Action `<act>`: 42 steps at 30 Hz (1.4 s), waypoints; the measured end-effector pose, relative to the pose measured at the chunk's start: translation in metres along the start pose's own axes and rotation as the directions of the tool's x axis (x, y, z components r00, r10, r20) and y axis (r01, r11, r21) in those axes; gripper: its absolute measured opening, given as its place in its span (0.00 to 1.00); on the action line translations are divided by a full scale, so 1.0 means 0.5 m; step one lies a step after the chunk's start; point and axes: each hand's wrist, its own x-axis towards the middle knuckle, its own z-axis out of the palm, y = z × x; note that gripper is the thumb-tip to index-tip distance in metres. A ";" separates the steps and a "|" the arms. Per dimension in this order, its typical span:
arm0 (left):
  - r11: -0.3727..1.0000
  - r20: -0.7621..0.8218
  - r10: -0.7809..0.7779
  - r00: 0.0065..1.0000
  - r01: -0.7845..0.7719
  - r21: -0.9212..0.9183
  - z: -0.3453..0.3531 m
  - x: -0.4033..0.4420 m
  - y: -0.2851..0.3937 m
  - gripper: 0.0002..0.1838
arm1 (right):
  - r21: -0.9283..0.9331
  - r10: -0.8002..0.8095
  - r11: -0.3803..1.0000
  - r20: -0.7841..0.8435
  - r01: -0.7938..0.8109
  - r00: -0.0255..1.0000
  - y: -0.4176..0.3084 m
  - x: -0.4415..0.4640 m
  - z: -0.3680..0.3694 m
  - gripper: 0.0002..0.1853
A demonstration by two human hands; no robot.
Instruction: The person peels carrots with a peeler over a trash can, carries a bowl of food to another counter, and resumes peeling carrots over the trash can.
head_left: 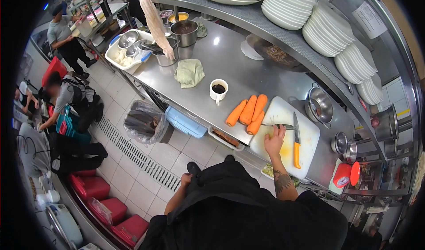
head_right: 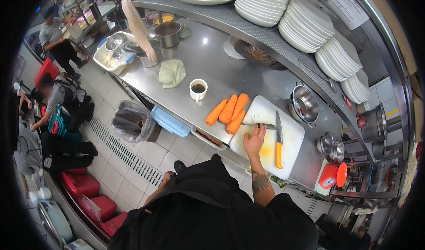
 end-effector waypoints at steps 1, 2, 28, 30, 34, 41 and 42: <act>1.000 0.001 -0.001 1.000 0.001 -0.001 0.001 -0.001 -0.001 0.22 | 0.002 0.001 1.000 0.000 -0.001 1.000 -0.001 0.000 -0.001 0.28; 1.000 -0.005 -0.013 1.000 0.013 0.001 0.000 -0.004 0.002 0.22 | 0.001 0.000 1.000 0.001 0.000 1.000 -0.001 0.000 -0.001 0.28; 0.997 -0.065 -0.074 0.995 0.076 0.021 -0.010 -0.042 0.065 0.18 | -0.001 -0.029 1.000 -0.026 0.029 0.999 0.001 0.000 0.009 0.26; 0.998 -0.058 -0.053 0.997 0.055 0.031 -0.007 -0.034 0.059 0.18 | -0.006 -0.033 0.999 -0.024 0.032 0.999 0.001 0.000 0.008 0.26; 0.997 -0.065 -0.067 0.996 0.069 0.031 -0.003 -0.027 0.054 0.19 | -0.023 -0.051 0.998 -0.029 0.051 0.998 0.006 0.000 0.012 0.26; 0.996 -0.053 -0.083 0.995 0.085 0.029 -0.005 -0.032 0.057 0.20 | -0.018 -0.046 0.999 -0.020 0.046 0.999 0.009 -0.001 0.014 0.26; 0.996 -0.050 -0.078 0.996 0.080 0.031 -0.005 -0.031 0.056 0.19 | -0.017 -0.051 0.999 -0.023 0.051 0.998 0.012 -0.001 0.015 0.26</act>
